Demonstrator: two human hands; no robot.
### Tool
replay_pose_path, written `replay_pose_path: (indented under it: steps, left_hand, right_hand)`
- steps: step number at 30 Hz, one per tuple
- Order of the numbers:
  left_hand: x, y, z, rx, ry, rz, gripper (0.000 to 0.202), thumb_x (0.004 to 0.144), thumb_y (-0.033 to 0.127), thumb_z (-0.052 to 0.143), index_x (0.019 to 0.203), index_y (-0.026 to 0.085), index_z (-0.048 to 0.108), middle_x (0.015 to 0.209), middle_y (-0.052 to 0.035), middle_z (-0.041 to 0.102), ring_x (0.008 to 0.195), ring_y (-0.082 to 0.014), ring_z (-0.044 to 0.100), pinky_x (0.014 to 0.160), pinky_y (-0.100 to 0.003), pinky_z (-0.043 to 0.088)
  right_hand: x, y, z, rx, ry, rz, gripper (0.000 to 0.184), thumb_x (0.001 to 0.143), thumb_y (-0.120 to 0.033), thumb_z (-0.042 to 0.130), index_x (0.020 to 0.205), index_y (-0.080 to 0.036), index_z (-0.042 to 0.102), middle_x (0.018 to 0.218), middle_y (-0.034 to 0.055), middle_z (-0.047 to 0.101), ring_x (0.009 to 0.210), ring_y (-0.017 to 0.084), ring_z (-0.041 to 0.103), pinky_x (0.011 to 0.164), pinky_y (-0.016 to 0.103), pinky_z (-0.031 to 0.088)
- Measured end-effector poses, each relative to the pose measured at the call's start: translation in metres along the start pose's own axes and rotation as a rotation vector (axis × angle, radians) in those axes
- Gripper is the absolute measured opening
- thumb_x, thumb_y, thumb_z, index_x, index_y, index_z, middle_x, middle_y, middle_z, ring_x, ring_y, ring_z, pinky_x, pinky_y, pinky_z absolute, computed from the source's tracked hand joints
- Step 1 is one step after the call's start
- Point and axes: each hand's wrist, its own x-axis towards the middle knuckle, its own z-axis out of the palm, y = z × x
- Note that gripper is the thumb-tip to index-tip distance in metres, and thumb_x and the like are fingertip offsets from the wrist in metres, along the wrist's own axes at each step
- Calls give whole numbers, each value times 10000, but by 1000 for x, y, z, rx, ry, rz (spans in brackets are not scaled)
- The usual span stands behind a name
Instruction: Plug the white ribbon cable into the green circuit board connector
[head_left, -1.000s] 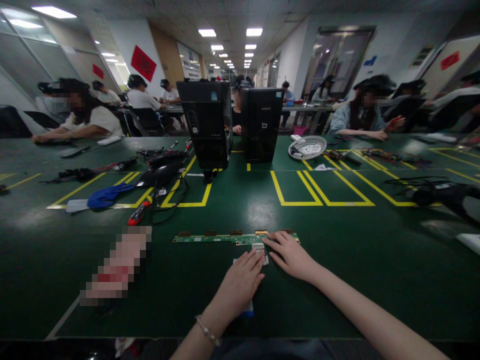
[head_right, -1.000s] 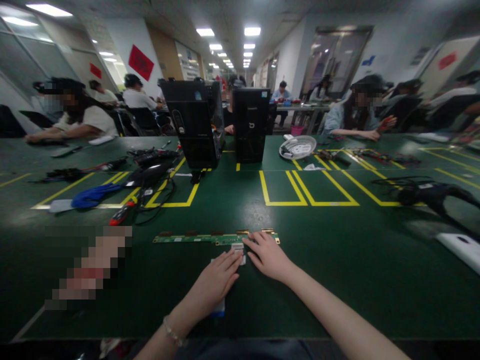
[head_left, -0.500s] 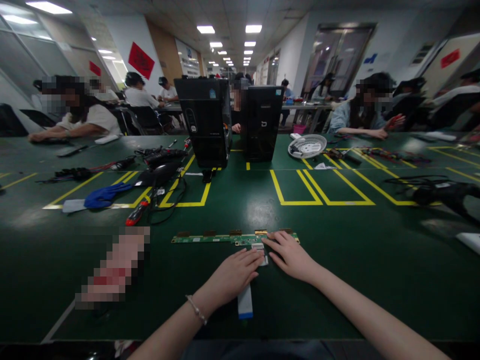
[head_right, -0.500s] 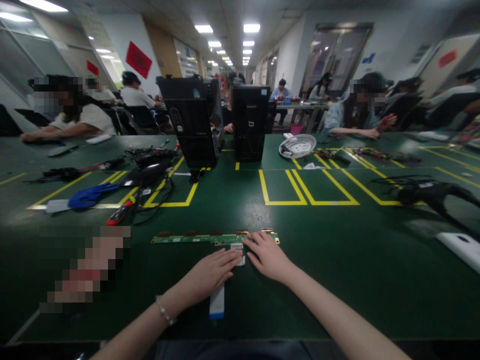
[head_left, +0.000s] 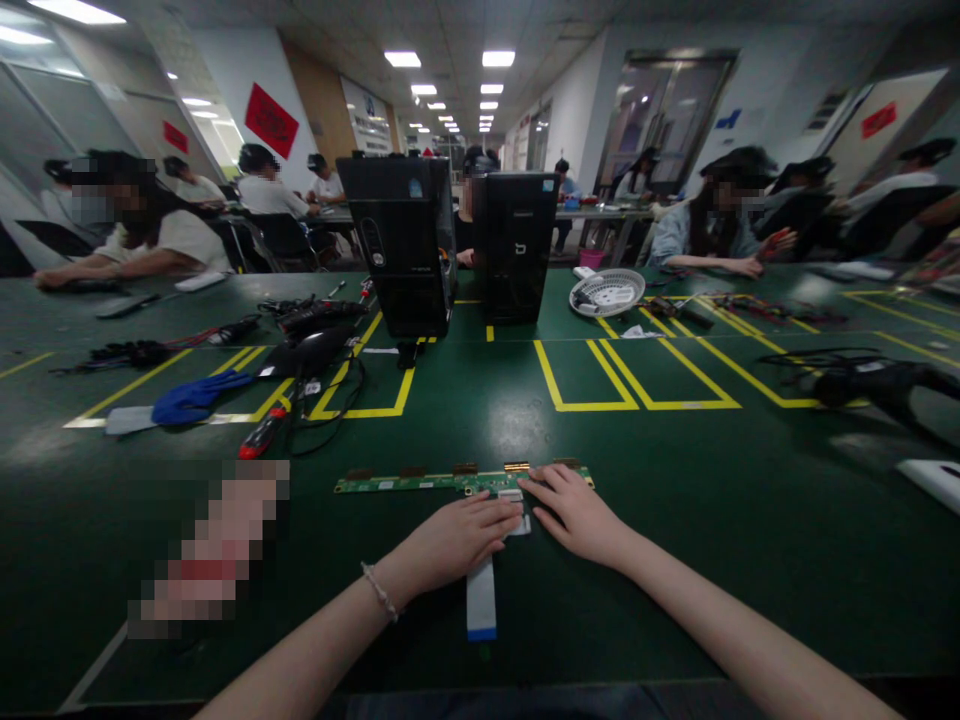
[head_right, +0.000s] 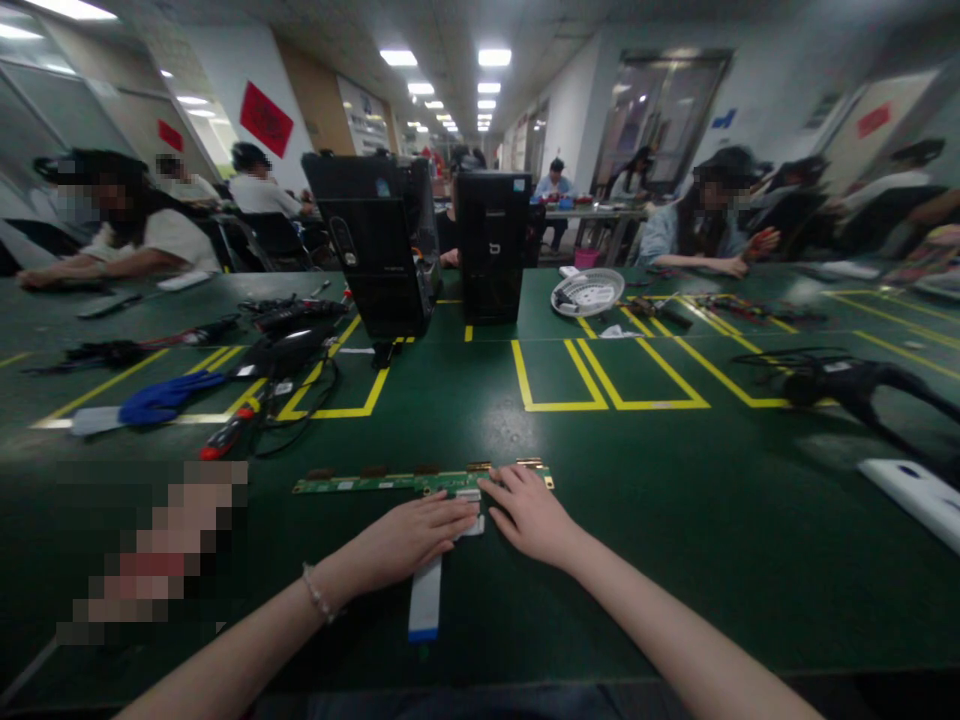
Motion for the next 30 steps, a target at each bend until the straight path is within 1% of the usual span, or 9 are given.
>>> replay_pose_path:
  steps: [4, 9, 14, 17, 20, 22, 24, 28, 30]
  left_hand:
    - [1, 1, 0, -7, -5, -14, 399, 1010, 219, 418, 1409, 211, 437, 1460, -40, 483, 1360, -152, 403, 1163, -363, 231]
    - [3, 7, -2, -33, 42, -49, 376, 1002, 218, 432, 1375, 228, 478, 1405, -45, 544, 1326, -166, 451, 1163, -407, 225]
    - [6, 13, -8, -134, 124, -114, 362, 984, 206, 459, 1339, 249, 514, 1349, -39, 582, 1274, -169, 494, 1101, -371, 353]
    - [2, 13, -12, -112, 231, -198, 388, 971, 183, 463, 1351, 251, 502, 1383, -55, 545, 1299, -189, 461, 1080, -388, 384]
    - [-11, 13, -19, -39, 304, -354, 366, 967, 201, 466, 1326, 240, 529, 1330, -67, 584, 1235, -225, 518, 1041, -439, 425]
    - [-26, 15, -22, -26, 293, -437, 328, 968, 204, 454, 1270, 224, 581, 1216, -62, 651, 1121, -222, 595, 974, -424, 483]
    - [-44, 17, -21, -24, 298, -518, 321, 969, 218, 445, 1248, 204, 602, 1187, -70, 664, 1084, -226, 618, 939, -414, 510]
    - [-83, 19, -7, -2, 372, -631, 324, 973, 259, 417, 1219, 219, 624, 1156, -63, 684, 1033, -227, 654, 892, -404, 547]
    - [-98, 17, 3, 3, 413, -640, 313, 965, 285, 435, 1194, 230, 641, 1142, -63, 692, 1015, -231, 665, 871, -393, 561]
  right_hand:
    - [0, -1, -1, 4, -1, 4, 423, 923, -247, 465, 1339, -187, 521, 1241, 123, 534, 1140, 250, 453, 982, 462, 424]
    - [1, -3, -1, -1, 7, 17, 425, 918, -245, 476, 1339, -197, 517, 1242, 119, 534, 1140, 249, 459, 981, 456, 425]
    - [1, -3, 0, -4, 25, 23, 406, 920, -246, 480, 1321, -202, 525, 1207, 116, 545, 1116, 246, 479, 959, 445, 443]
    - [1, -3, -1, 5, 22, 17, 406, 918, -249, 490, 1320, -206, 521, 1206, 115, 546, 1119, 243, 491, 957, 443, 451]
    - [0, -1, -3, 7, 16, 19, 404, 921, -239, 481, 1322, -203, 519, 1216, 121, 551, 1122, 245, 509, 955, 450, 464]
    - [0, 1, -3, 9, 16, 21, 411, 924, -217, 466, 1332, -196, 509, 1223, 124, 556, 1133, 244, 517, 961, 451, 470]
    - [0, 2, -3, 21, 29, 16, 423, 925, -179, 436, 1344, -185, 494, 1238, 126, 553, 1143, 234, 523, 963, 440, 479]
    - [-1, 2, -4, 61, 98, 0, 461, 915, -105, 365, 1362, -152, 468, 1297, 153, 506, 1187, 224, 502, 968, 424, 483]
    - [0, -1, -7, 88, 105, -20, 448, 923, -112, 358, 1348, -169, 489, 1297, 151, 502, 1200, 220, 490, 978, 430, 473]
